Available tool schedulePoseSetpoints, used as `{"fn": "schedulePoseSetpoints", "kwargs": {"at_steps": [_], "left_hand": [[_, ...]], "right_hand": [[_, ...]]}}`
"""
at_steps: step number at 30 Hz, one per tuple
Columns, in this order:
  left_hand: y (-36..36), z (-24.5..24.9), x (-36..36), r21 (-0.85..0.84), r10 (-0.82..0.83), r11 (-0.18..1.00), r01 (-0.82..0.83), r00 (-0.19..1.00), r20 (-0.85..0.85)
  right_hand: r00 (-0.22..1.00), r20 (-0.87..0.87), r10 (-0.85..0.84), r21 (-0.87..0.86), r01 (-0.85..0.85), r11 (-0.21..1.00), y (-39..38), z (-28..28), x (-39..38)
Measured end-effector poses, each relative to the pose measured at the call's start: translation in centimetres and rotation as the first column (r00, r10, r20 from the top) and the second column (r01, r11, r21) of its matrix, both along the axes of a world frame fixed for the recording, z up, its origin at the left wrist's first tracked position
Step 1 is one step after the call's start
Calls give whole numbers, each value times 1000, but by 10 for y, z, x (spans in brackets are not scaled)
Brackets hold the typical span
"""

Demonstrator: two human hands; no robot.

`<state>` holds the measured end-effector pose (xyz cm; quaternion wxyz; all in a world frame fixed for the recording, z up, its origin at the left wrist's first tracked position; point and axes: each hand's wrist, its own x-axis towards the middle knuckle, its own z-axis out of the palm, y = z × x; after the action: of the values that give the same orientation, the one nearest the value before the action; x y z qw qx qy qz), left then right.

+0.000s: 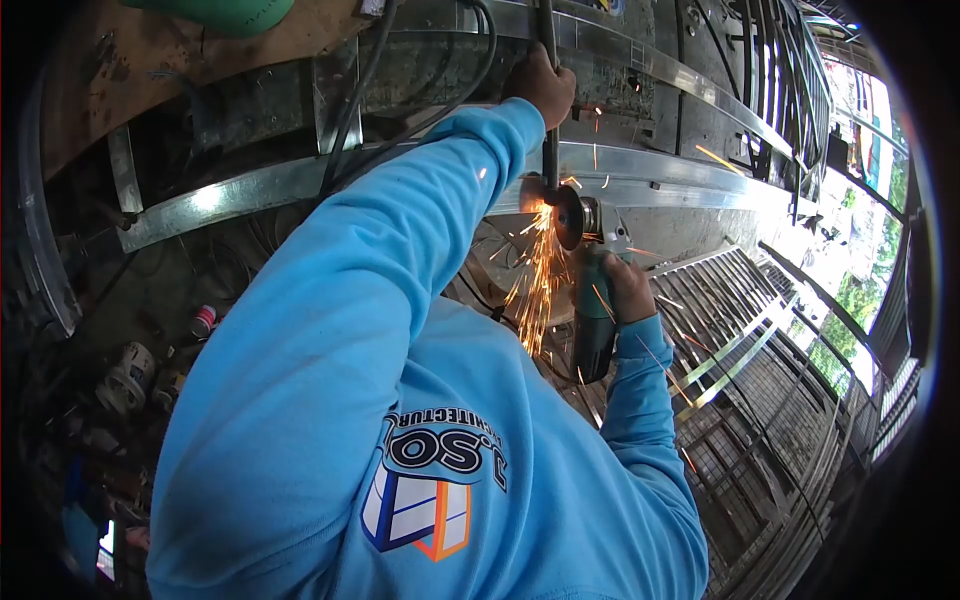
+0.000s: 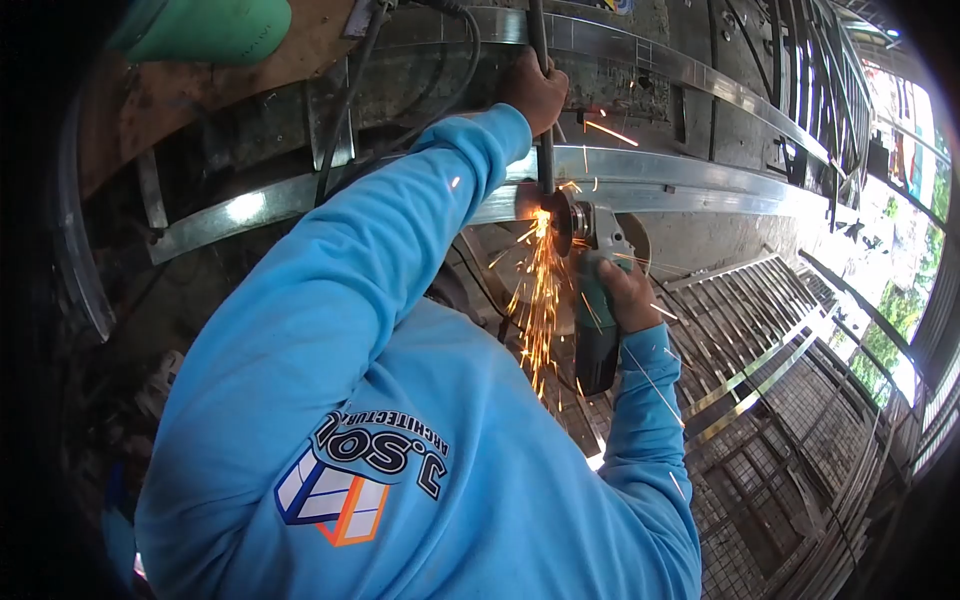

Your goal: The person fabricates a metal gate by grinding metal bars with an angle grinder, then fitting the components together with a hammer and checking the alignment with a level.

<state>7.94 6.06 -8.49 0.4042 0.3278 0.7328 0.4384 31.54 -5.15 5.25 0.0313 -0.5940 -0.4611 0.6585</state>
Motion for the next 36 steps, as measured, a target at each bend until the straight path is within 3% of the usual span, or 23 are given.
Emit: {"fn": "schedulePoseSetpoints", "kwargs": {"at_steps": [4, 7, 10, 13, 16, 21, 24, 26, 28, 30, 31, 33, 34, 36], "left_hand": [[5, -15, 9, 48, 77, 996, -77, 997, -10], [6, -20, 9, 93, 112, 990, -109, 993, -27], [6, -23, 8, 139, 120, 983, -118, 993, -10], [10, -35, 9, 193, 126, 973, -125, 992, 7], [12, -30, 0, 49, 33, 998, -36, 996, 79], [-6, 2, -19, -30, -40, 999, 36, 988, -150], [-46, 17, -25, 185, -11, 978, 95, 913, -408], [-89, 64, -28, 84, -284, 949, 304, 939, -192], [-120, 79, -35, 228, -330, 860, 456, 839, -433], [-137, 115, -49, 176, -398, 836, 519, 796, -456], [-134, 116, -60, 260, -316, 825, 502, 790, -525], [-112, 120, -91, 219, -219, 850, 480, 699, -681], [-97, 121, -107, 203, -171, 861, 466, 642, -747], [-55, 117, -137, 94, -141, 831, 548, 372, -917]], "right_hand": [[999, 5, -53, -82, 53, 995, 7, -7, 4], [998, -32, -47, 9, 47, 999, 18, -13, 1], [956, -147, -255, -59, 249, 967, 1, 5, 7], [808, -239, -538, -1, 554, 832, -36, 10, 23], [697, -412, -587, -55, 624, 780, -64, 6, 36], [604, -551, -576, -55, 663, 747, -92, -8, 35], [532, -627, -570, -60, 696, 716, -91, -8, 30], [478, -661, -578, -85, 718, 691, -82, -13, 25], [435, -699, -567, -108, 720, 685, -72, -21, 25], [399, -747, -532, -106, 719, 687, -63, -21, 14], [378, -766, -520, -110, 720, 685, -61, -19, 10], [313, -810, -496, -150, 707, 691, -58, -6, -3], [319, -810, -492, -146, 702, 697, -58, -5, -4], [328, -815, -478, -130, 701, 702, -59, -6, -6]]}}
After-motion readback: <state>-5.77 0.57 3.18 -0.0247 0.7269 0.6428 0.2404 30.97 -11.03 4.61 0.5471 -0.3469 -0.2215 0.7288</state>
